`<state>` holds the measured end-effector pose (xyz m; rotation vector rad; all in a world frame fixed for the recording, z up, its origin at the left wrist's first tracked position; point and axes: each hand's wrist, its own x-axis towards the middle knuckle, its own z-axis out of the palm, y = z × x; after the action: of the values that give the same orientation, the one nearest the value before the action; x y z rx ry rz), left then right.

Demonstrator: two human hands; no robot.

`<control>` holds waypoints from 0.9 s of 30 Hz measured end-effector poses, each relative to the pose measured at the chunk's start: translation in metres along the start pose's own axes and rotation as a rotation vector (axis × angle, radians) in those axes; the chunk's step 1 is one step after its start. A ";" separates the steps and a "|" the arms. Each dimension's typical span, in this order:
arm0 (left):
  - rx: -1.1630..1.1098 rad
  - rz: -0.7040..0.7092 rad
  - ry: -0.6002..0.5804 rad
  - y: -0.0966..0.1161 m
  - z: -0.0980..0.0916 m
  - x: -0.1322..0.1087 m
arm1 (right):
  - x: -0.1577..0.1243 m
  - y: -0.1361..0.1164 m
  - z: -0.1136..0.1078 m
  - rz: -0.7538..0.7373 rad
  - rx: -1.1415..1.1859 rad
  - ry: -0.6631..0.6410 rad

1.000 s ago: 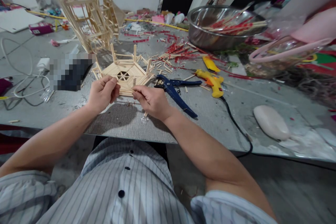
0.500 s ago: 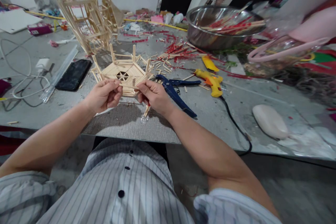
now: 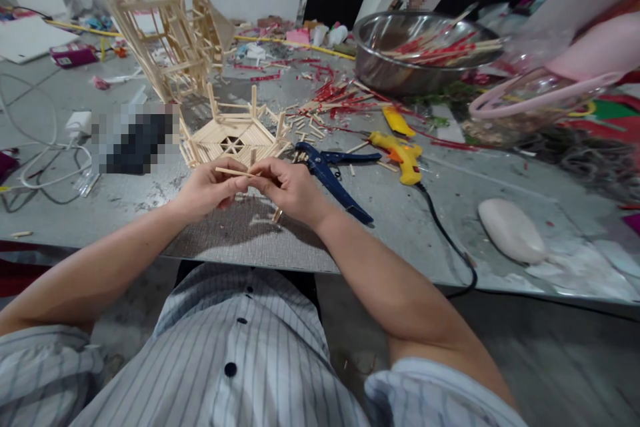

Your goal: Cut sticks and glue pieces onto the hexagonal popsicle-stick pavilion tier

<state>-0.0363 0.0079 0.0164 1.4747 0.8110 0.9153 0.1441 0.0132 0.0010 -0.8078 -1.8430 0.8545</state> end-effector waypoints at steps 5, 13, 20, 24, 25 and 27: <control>0.024 0.118 0.115 -0.002 0.001 0.001 | -0.003 0.006 0.000 -0.011 -0.093 0.007; 0.112 0.236 0.253 -0.003 -0.004 0.001 | -0.001 0.005 -0.008 -0.122 -0.379 0.089; 0.454 0.446 0.289 -0.008 -0.004 -0.002 | -0.002 0.006 -0.006 -0.149 -0.572 0.050; 0.699 0.675 0.262 -0.010 -0.006 -0.004 | -0.004 0.011 -0.002 -0.149 -0.711 0.035; 0.758 0.725 0.261 -0.011 -0.006 -0.004 | -0.004 0.012 0.000 -0.145 -0.739 0.039; 0.849 0.801 0.252 -0.013 -0.007 -0.003 | -0.004 0.013 0.003 -0.135 -0.771 0.044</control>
<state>-0.0438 0.0094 0.0032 2.5646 0.8405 1.4640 0.1453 0.0167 -0.0129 -1.1299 -2.1705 0.0057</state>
